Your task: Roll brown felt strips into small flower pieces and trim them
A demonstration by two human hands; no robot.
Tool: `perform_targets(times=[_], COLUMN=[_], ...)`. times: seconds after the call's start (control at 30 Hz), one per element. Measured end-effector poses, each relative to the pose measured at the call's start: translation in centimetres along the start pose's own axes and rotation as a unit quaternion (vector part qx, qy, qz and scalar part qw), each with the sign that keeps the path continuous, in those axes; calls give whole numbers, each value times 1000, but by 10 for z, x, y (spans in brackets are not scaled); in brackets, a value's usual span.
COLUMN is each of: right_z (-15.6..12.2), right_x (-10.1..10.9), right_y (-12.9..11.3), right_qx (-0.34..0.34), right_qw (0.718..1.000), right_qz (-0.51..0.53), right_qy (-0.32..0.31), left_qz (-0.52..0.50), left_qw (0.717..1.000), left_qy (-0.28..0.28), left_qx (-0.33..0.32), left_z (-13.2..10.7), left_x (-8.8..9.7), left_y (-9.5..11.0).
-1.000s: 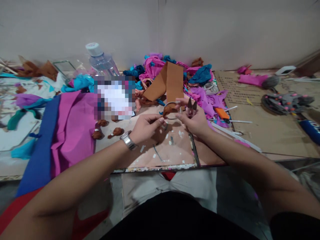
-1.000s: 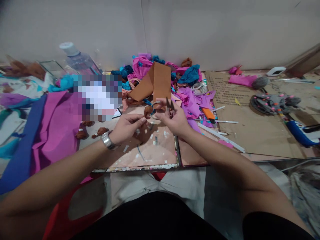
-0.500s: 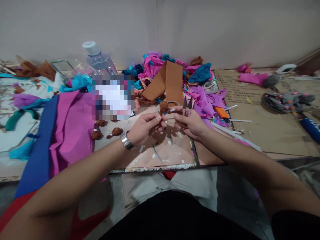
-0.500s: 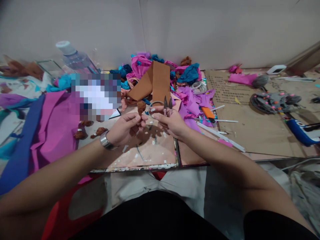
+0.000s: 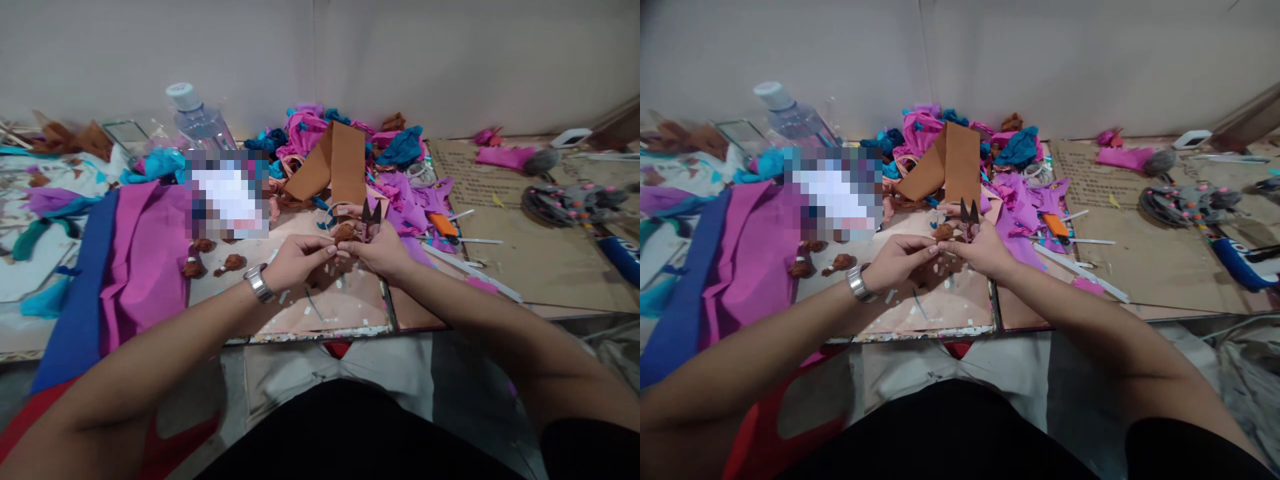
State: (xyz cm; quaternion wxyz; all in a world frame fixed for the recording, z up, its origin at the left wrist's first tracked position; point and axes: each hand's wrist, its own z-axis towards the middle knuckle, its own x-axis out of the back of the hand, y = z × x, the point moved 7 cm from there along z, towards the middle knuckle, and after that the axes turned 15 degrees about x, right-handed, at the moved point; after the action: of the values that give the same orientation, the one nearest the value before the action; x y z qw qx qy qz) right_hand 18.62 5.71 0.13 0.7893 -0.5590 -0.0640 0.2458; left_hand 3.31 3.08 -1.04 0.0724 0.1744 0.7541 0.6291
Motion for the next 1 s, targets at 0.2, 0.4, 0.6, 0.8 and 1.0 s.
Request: perform_targets(times=[0.2, 0.4, 0.6, 0.8, 1.0], right_z=[-3, -6, -6, -5, -14], right_x=[1, 0, 0, 4, -6], right_y=[-6, -6, -11, -1, 13], right_qx=[39, 70, 69, 11, -70], right_qw=[997, 992, 988, 994, 995], right_qz=[-53, -86, -125, -87, 0], right_qy=[40, 66, 60, 68, 76], left_qz=[159, 201, 184, 45, -71], left_qw=[971, 944, 953, 979, 979], left_qy=[110, 172, 159, 186, 192], left_qx=[-139, -196, -178, -71, 8], left_z=[-14, -22, -18, -7, -2], left_x=[3, 7, 10, 27, 31], left_y=[24, 34, 29, 14, -1])
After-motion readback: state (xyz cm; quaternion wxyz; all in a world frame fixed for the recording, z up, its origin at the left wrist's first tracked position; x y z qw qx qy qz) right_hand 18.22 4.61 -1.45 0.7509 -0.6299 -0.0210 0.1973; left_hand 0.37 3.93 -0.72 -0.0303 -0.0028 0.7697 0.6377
